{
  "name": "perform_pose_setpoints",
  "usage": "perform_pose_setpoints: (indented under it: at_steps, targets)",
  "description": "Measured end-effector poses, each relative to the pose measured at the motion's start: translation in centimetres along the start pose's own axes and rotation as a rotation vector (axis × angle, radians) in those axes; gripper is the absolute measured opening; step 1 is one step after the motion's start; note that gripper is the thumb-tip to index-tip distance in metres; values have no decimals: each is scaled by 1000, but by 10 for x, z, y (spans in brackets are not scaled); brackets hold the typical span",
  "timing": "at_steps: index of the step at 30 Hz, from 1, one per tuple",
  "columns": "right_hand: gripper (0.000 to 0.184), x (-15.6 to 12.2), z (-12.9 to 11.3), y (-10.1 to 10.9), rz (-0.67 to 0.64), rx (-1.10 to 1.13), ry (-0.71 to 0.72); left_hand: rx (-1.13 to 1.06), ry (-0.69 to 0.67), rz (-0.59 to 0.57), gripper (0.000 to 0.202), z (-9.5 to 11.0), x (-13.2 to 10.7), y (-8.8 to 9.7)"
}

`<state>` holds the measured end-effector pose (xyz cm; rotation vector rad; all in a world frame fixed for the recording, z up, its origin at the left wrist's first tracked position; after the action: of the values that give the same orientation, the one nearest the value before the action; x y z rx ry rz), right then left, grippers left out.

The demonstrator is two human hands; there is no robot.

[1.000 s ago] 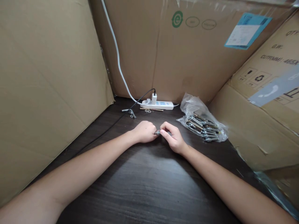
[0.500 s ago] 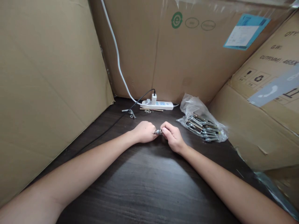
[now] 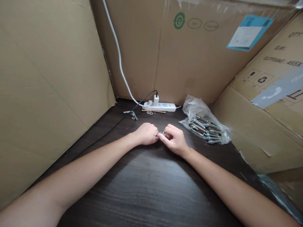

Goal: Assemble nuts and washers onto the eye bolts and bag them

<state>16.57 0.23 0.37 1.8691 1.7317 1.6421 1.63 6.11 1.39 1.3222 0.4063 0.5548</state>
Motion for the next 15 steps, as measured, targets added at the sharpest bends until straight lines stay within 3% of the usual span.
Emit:
perform_pose_setpoints:
  at_steps: [5, 15]
  targets:
    - [44, -1, 2, -2, 4, 4, -10, -10, -9, 15, 36, -1, 0, -2]
    - [24, 0, 1, -4, -123, -69, -74, -122, 19, 58, 28, -3, 1, -4]
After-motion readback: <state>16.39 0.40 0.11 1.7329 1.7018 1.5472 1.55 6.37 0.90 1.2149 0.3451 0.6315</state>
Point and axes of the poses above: each hand's wrist, its own x-axis towards the middle knuckle, its own y-axis out of the back of the hand, z = x × y, the point moved 1 cm from there along x, towards the middle knuckle, and after that the axes turned 11 degrees about -x, right-handed, at the moved point
